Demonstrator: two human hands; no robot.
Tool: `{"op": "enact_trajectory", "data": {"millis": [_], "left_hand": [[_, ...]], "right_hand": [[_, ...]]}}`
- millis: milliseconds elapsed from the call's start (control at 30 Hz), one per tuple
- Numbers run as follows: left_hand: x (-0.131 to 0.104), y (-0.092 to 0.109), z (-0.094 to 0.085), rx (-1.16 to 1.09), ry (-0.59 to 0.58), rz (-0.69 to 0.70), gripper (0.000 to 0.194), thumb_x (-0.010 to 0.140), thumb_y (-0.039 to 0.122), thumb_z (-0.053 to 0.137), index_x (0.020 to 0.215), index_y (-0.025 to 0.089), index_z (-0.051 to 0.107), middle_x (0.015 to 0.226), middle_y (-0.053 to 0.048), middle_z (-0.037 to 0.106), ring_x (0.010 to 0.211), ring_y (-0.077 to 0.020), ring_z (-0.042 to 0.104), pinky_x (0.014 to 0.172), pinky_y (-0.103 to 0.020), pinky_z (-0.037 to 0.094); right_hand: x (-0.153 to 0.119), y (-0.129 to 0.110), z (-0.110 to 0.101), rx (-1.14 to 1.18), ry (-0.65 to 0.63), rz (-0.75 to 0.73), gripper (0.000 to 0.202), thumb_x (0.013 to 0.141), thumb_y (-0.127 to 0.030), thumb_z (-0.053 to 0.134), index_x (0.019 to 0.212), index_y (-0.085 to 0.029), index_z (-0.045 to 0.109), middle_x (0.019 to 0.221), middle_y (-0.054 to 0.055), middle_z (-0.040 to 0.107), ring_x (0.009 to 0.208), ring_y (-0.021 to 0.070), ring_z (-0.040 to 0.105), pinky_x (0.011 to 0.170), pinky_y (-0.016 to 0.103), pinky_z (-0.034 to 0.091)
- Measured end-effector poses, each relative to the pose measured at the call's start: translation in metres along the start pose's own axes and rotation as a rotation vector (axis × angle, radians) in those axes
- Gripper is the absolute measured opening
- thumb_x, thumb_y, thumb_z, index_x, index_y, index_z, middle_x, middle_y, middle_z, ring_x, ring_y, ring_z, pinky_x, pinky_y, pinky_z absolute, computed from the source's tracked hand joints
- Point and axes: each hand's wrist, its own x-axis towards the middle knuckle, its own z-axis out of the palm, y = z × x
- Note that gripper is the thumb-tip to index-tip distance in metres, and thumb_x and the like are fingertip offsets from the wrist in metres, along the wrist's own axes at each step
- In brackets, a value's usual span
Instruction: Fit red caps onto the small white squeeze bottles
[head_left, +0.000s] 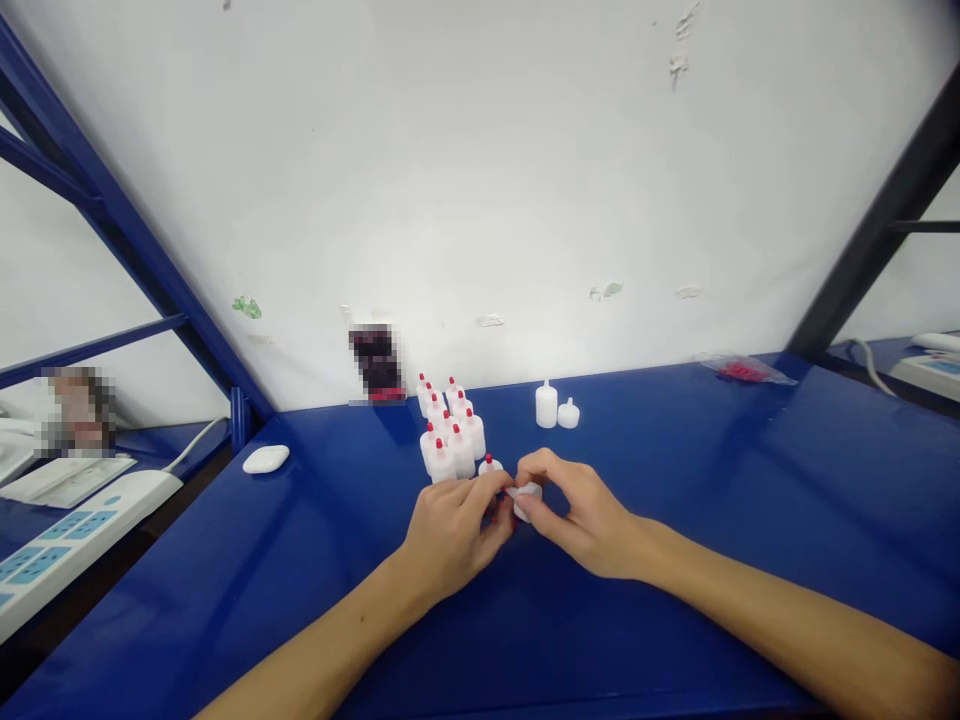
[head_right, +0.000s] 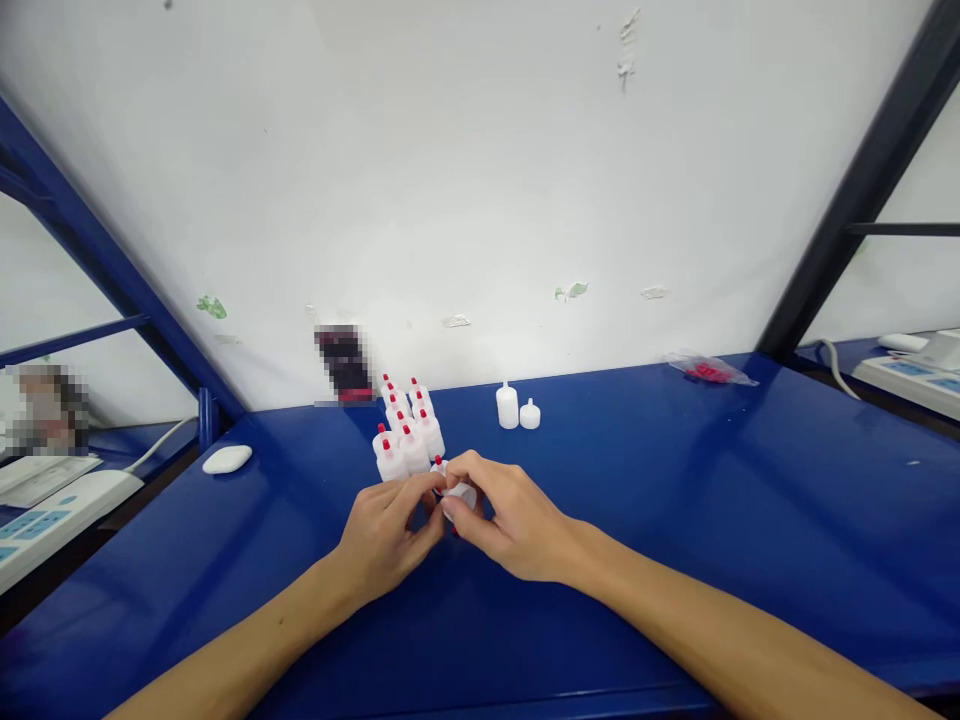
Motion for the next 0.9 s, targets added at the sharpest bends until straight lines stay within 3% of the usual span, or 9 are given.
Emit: {"op": "enact_trajectory", "data": {"millis": [233, 433, 533, 633, 767, 833, 900], "left_hand": [[0.003, 0.006, -0.003, 0.154, -0.195, 0.021, 0.011, 0.086, 0.014, 0.038, 0.088, 0.018, 0.048, 0.056, 0.002, 0.06, 0.044, -0.0167, 0.056, 0.044, -0.028, 0.04], [0.006, 0.004, -0.01, 0.281, -0.397, 0.009, 0.012, 0.087, 0.016, 0.04, 0.081, 0.019, 0.05, 0.061, -0.001, 0.064, 0.054, -0.0192, 0.062, 0.052, -0.029, 0.045], [0.007, 0.006, -0.013, 0.248, -0.533, -0.084, 0.013, 0.09, 0.022, 0.042, 0.081, 0.019, 0.052, 0.069, -0.002, 0.068, 0.058, -0.0189, 0.065, 0.053, -0.027, 0.045], [0.007, 0.007, -0.014, 0.247, -0.644, -0.125, 0.014, 0.09, 0.028, 0.046, 0.08, 0.02, 0.053, 0.077, -0.002, 0.071, 0.06, -0.02, 0.067, 0.05, -0.027, 0.042], [0.007, 0.001, -0.02, 0.362, -0.6, -0.258, 0.016, 0.089, 0.023, 0.043, 0.08, 0.019, 0.054, 0.067, -0.003, 0.068, 0.057, -0.0218, 0.065, 0.049, -0.028, 0.039], [0.006, -0.002, -0.023, 0.359, -0.533, -0.271, 0.019, 0.091, 0.02, 0.038, 0.083, 0.018, 0.055, 0.063, -0.002, 0.065, 0.054, -0.0205, 0.064, 0.05, -0.028, 0.04], [0.005, -0.003, -0.023, 0.295, -0.509, -0.199, 0.022, 0.094, 0.021, 0.034, 0.088, 0.018, 0.056, 0.063, -0.001, 0.064, 0.054, -0.0196, 0.063, 0.05, -0.029, 0.041]], "right_hand": [[0.002, -0.008, 0.0, 0.022, -0.074, -0.068, 0.013, 0.1, -0.022, 0.039, 0.092, -0.021, 0.049, 0.078, -0.002, 0.051, 0.065, 0.0112, 0.043, 0.063, 0.024, 0.039], [0.003, -0.009, -0.001, 0.039, -0.1, -0.114, 0.023, 0.102, -0.021, 0.031, 0.103, -0.021, 0.054, 0.087, 0.003, 0.055, 0.078, 0.0144, 0.051, 0.075, 0.028, 0.045], [0.003, -0.009, 0.0, -0.004, -0.164, -0.06, 0.011, 0.099, -0.03, 0.047, 0.102, -0.021, 0.053, 0.093, 0.003, 0.057, 0.075, 0.0134, 0.051, 0.07, 0.026, 0.045], [0.003, -0.007, 0.006, -0.133, -0.179, -0.076, 0.021, 0.089, -0.038, 0.064, 0.095, -0.021, 0.052, 0.088, 0.001, 0.057, 0.071, 0.0132, 0.049, 0.065, 0.026, 0.042], [0.005, 0.002, 0.003, -0.321, 0.038, -0.253, 0.036, 0.094, -0.025, 0.055, 0.063, -0.022, 0.038, 0.06, -0.003, 0.044, 0.058, 0.0133, 0.04, 0.058, 0.029, 0.034], [0.009, 0.009, -0.01, -0.388, 0.204, -0.216, 0.037, 0.093, -0.02, 0.053, 0.06, -0.022, 0.036, 0.057, -0.002, 0.041, 0.055, 0.014, 0.039, 0.056, 0.03, 0.032], [0.013, 0.02, -0.028, -0.484, 0.293, -0.102, 0.024, 0.092, -0.022, 0.053, 0.069, -0.022, 0.048, 0.068, 0.001, 0.053, 0.065, 0.0171, 0.049, 0.065, 0.032, 0.039]]}}
